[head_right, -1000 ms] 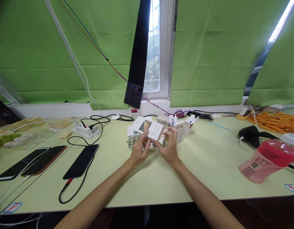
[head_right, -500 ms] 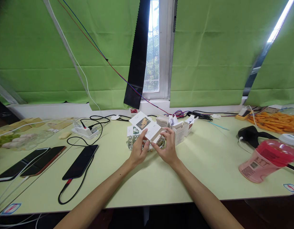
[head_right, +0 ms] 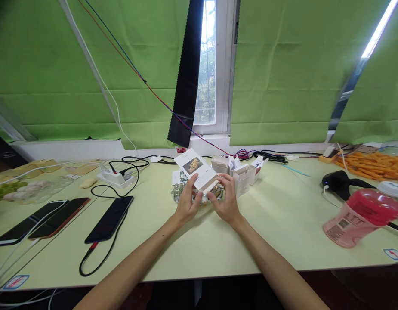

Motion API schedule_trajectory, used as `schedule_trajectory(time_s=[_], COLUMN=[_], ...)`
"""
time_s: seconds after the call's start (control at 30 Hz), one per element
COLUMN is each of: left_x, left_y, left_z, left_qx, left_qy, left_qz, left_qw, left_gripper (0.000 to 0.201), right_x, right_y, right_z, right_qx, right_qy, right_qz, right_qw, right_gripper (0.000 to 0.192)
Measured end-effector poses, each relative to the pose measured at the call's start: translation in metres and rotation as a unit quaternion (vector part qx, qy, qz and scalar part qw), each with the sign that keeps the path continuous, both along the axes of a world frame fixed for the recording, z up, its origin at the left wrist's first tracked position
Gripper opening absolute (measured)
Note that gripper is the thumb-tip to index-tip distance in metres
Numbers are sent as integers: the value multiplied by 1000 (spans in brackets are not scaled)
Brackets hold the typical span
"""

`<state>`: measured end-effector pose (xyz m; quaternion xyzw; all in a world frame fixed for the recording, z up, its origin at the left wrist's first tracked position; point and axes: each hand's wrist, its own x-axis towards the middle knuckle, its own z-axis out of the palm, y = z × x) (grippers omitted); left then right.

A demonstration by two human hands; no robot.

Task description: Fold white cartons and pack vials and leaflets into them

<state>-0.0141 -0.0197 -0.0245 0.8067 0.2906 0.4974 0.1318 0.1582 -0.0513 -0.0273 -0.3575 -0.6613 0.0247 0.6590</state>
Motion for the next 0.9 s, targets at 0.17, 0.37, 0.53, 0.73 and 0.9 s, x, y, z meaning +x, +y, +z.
schedule_trajectory(time_s=[0.17,0.37,0.53,0.73,0.9], left_x=[0,1,2,2,2], left_y=[0,-2,-3,-3,-2], left_z=[0,1,1,-1,-2], left_qx=[-7,7,13,22,25], left_qy=[-5,3,2,1,0], left_qz=[1,14,11,6,1], left_qw=[1000,1000,1000,1000,1000], left_gripper=[56,54,51,50,49], right_x=[0,-2,-2,-2,-1], right_y=[1,3,3,4,5], right_z=[-1,-1,-1,-2,-4], right_qx=[-1,-17,-39,-91,-104], right_qy=[14,54,78,134,153], right_qz=[0,-10,-9,35,53], right_qw=[1000,998,996,986,981], right_gripper=[37,28,26,29,29])
